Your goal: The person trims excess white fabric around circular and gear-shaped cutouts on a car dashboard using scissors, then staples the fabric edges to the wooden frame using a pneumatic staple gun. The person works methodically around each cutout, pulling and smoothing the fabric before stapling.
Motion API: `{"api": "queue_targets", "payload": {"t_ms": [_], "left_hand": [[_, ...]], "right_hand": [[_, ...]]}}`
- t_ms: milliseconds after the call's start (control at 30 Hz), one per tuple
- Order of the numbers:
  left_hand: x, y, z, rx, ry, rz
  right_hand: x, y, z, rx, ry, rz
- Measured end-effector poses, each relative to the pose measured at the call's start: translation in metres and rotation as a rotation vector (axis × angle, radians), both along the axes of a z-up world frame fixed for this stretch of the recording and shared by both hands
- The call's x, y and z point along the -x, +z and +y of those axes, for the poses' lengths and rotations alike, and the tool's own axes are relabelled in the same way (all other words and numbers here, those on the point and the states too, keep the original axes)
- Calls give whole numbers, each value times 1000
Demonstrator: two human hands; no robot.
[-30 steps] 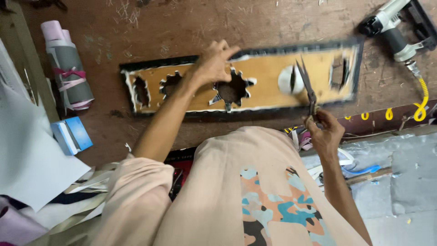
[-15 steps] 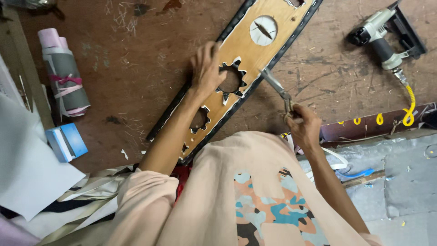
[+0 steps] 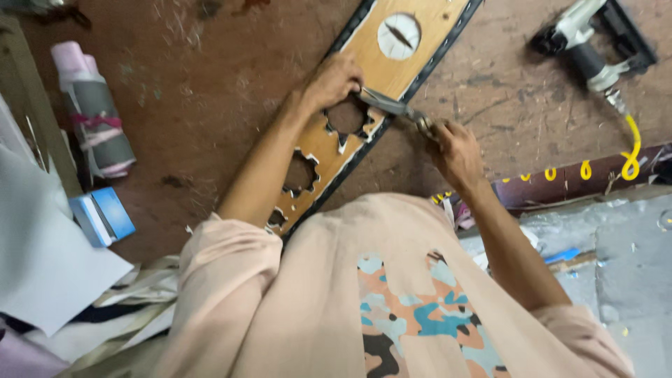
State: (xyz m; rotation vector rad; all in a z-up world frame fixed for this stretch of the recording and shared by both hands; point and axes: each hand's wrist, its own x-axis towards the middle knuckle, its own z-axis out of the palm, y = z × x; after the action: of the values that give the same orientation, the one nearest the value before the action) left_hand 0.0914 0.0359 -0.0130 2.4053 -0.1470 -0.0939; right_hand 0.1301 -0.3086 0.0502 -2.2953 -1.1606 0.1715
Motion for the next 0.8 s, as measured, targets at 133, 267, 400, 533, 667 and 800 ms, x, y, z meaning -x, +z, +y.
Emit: {"api": "queue_targets", "payload": {"t_ms": [133,267,400,533,667,800], "left_hand": [[-5,-3,11,78,-21,-41],[-19,-12,17,166,-94,98],[-20,-21,8,396,127,199],[-16,-12,14,401,308,131],[-16,0,8,410,267,-55],[3,4,-20,292,117,39]], "right_hand": [[-6,-8,13,-10,57,-11],[-13,-10,20,-37,101,36],[-16,-14,20,-54,85,43],[-19,-17,17,-64,-10,95],[-14,-17,-7,-44,-205,156],[6,-12,-36,12,-231,170]]}}
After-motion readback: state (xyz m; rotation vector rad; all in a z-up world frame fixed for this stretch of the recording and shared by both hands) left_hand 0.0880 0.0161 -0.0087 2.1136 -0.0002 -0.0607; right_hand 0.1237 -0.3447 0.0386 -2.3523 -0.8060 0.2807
